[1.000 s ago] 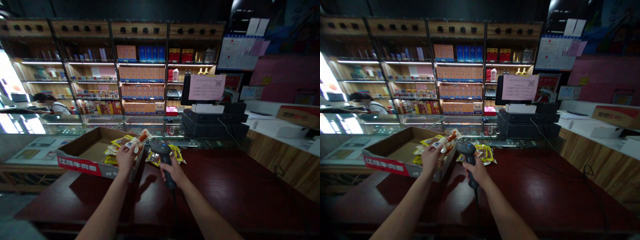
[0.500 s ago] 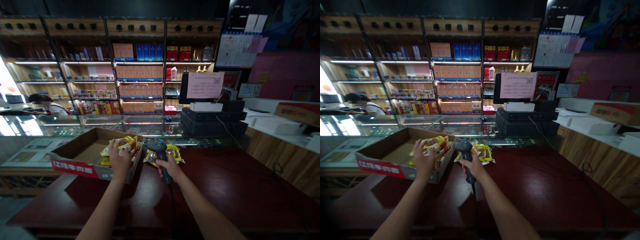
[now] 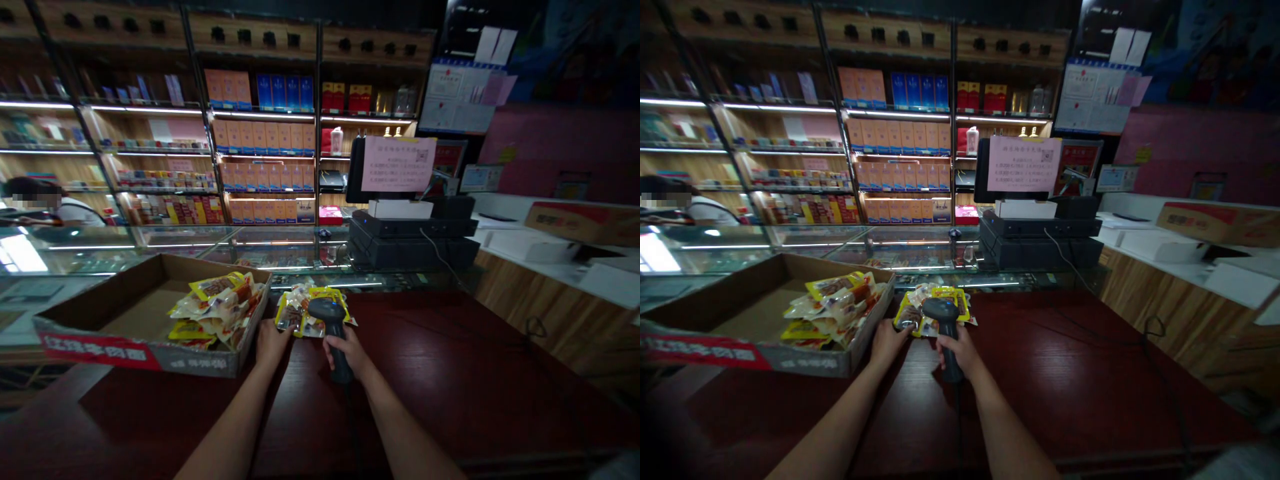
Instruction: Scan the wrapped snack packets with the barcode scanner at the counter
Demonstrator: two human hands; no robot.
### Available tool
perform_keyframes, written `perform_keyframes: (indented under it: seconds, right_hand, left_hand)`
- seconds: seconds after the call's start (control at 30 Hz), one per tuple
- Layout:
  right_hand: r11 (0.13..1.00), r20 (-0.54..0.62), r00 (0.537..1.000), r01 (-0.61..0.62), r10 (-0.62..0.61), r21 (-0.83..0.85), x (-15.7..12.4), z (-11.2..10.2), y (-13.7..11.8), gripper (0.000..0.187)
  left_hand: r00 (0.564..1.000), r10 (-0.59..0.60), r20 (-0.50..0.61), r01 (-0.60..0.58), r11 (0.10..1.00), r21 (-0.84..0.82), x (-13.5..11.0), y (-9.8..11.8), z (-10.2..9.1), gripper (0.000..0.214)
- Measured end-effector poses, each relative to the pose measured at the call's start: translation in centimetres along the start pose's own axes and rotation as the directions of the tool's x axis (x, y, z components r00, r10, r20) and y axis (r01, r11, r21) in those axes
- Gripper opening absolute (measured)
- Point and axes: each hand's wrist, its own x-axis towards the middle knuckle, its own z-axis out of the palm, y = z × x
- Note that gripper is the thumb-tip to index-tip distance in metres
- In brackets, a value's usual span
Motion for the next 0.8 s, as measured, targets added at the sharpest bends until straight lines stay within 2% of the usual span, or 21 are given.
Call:
perform_keyframes:
  seconds: [0.07, 0.13, 0.17, 0.23, 0.3, 0.4, 0.5, 0.6, 0.67, 0.8]
  right_hand:
    - [1.0, 0.001, 1.0, 0.005, -0.005, 0.006, -0.1, 0.1, 0.0, 0.034]
    - [1.0, 0.02, 1.0, 0.007, -0.007, 0.013, -0.2, 0.3, 0.0, 0.035]
    - [1.0, 0.036, 0.999, 0.007, -0.007, 0.014, -0.2, 0.4, 0.0, 0.036]
    - [1.0, 0.079, 0.997, -0.005, 0.004, 0.006, -0.2, 0.6, 0.2, 0.04]
    - [1.0, 0.117, 0.993, -0.023, 0.024, -0.004, -0.2, 0.7, 0.4, 0.042]
    - [0.999, 0.155, 0.987, -0.035, 0.034, 0.0, -0.2, 0.7, 0.5, 0.043]
    - [0.999, 0.157, 0.988, -0.019, 0.014, 0.028, -0.3, 0.6, 0.3, 0.044]
    - [0.999, 0.147, 0.989, -0.026, 0.02, 0.039, -0.4, 0.6, 0.1, 0.044]
    - [0.999, 0.146, 0.989, -0.035, 0.03, 0.032, -0.4, 0.6, 0.0, 0.044]
    - [0.999, 0.157, 0.987, -0.039, 0.036, 0.015, -0.5, 0.6, 0.2, 0.043]
  left_hand:
    - [0.999, -0.034, -0.021, 0.031, 0.993, -0.113, 0.0, -0.2, -0.4, 0.036]
    - [0.995, -0.1, -0.016, 0.091, 0.947, -0.307, 0.0, -0.2, -0.7, 0.033]
    - [0.991, -0.134, 0.005, 0.123, 0.894, -0.43, 0.0, -0.2, -0.8, 0.032]
    - [0.982, -0.184, 0.042, 0.165, 0.733, -0.659, -0.2, 0.0, -0.9, 0.034]
    - [0.984, -0.177, 0.035, 0.132, 0.576, -0.807, -0.5, 0.4, -1.0, 0.037]
    - [0.993, -0.104, -0.053, 0.003, 0.474, -0.881, -1.2, 1.1, -1.2, 0.038]
    - [0.995, 0.001, -0.095, -0.084, 0.475, -0.876, -1.9, 1.6, -1.4, 0.035]
    - [0.992, 0.096, -0.087, -0.126, 0.562, -0.817, -2.1, 1.7, -1.6, 0.029]
    - [0.991, 0.116, -0.069, -0.124, 0.584, -0.802, -2.0, 1.6, -1.7, 0.027]
    - [0.993, 0.109, -0.035, -0.09, 0.552, -0.829, -1.7, 1.5, -1.8, 0.031]
